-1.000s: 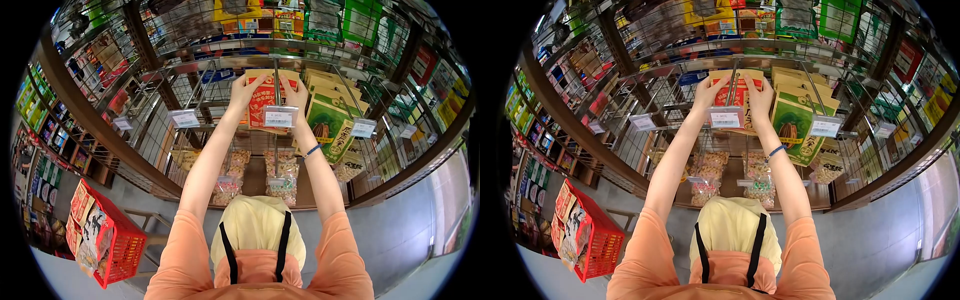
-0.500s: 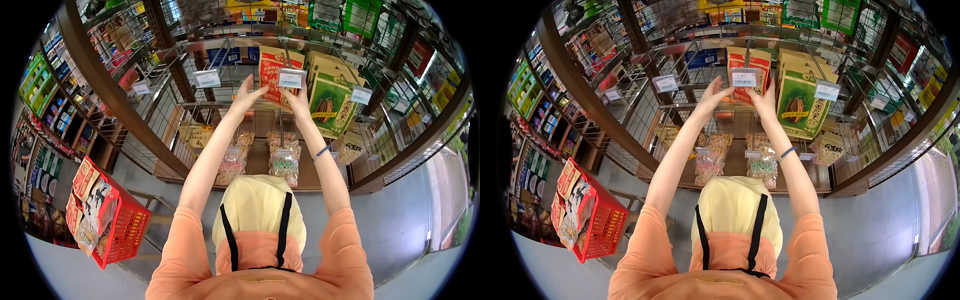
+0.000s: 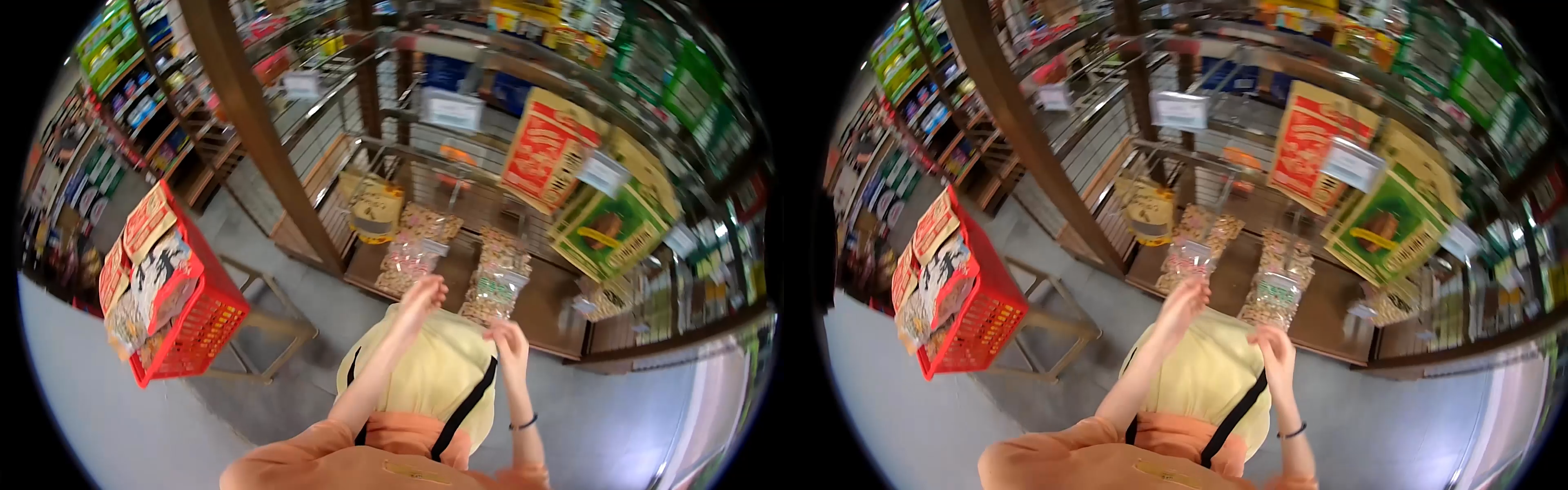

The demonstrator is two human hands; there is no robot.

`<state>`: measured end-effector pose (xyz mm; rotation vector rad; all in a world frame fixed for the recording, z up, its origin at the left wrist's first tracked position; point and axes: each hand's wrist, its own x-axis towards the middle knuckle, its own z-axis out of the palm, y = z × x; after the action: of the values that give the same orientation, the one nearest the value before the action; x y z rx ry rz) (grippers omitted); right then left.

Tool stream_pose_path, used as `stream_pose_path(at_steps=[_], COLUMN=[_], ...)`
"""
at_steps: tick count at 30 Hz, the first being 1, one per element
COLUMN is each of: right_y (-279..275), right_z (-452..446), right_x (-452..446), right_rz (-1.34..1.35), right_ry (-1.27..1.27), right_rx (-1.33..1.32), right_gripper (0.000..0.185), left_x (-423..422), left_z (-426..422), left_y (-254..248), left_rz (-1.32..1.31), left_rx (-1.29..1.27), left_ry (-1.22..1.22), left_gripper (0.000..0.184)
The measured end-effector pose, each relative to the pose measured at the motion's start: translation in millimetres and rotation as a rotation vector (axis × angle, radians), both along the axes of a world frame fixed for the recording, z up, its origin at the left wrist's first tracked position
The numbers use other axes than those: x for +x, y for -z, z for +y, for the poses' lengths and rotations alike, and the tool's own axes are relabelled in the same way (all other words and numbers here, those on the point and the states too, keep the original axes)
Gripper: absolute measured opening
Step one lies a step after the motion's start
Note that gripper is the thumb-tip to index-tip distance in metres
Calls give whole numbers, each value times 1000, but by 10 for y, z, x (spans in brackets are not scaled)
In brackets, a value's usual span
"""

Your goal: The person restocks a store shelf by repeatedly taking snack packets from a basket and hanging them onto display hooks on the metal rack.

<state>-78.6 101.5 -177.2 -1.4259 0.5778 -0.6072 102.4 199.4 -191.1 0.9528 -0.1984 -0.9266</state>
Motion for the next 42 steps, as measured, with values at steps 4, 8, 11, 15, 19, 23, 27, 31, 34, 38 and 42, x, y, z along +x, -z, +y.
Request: stream_pose_path(at_steps=[4, 8, 11, 15, 19, 23, 27, 31, 34, 38, 42], right_y=[135, -826, -1510, -1875, -2218, -2324, -1617, -1335, -1673, -1869, -2780], right_z=[37, 96, 21, -259, -441, -383, -586, -966, -881, -837, -89], right_x=[71, 457, 723, 724, 470, -25, -771, -1868, -2028, -2298, -1970], right_rz=[74, 247, 253, 412, 643, 879, 887, 917, 1120, 756, 818], right_ry=[-149, -653, -1388, -1412, -1473, -1373, -907, -1178, -1138, -1031, -584], right_rx=[25, -472, -804, -1013, -1058, -1202, -621, -932, -632, 98, 67], right_gripper=[17, 21, 27, 30, 32, 28, 23, 34, 28, 27, 28], left_x=[112, 342, 416, 449, 603, 310, -470, -1574, -1842, -1667, -1479], left_z=[188, 193, 343, 607, 1292, 2180, 3006, 3467, 3485, 3296, 3060], left_y=[230, -538, -1126, -1352, -1753, -2133, -2033, -2053, -2379, -3091, -3710], left_rz=[-36, -505, -1086, -1921, -2045, -1649, -938, -483, -349, -479, -503], left_rx=[98, 51, 237, 323, 583, 1037, 1454, 1682, 1585, 1510, 1248], left_ry=[23, 440, 847, 758, 683, 430, -99, -112, 19, -45, -181], left_gripper=[23, 19, 21, 22, 20, 23, 27, 28, 28, 28, 30])
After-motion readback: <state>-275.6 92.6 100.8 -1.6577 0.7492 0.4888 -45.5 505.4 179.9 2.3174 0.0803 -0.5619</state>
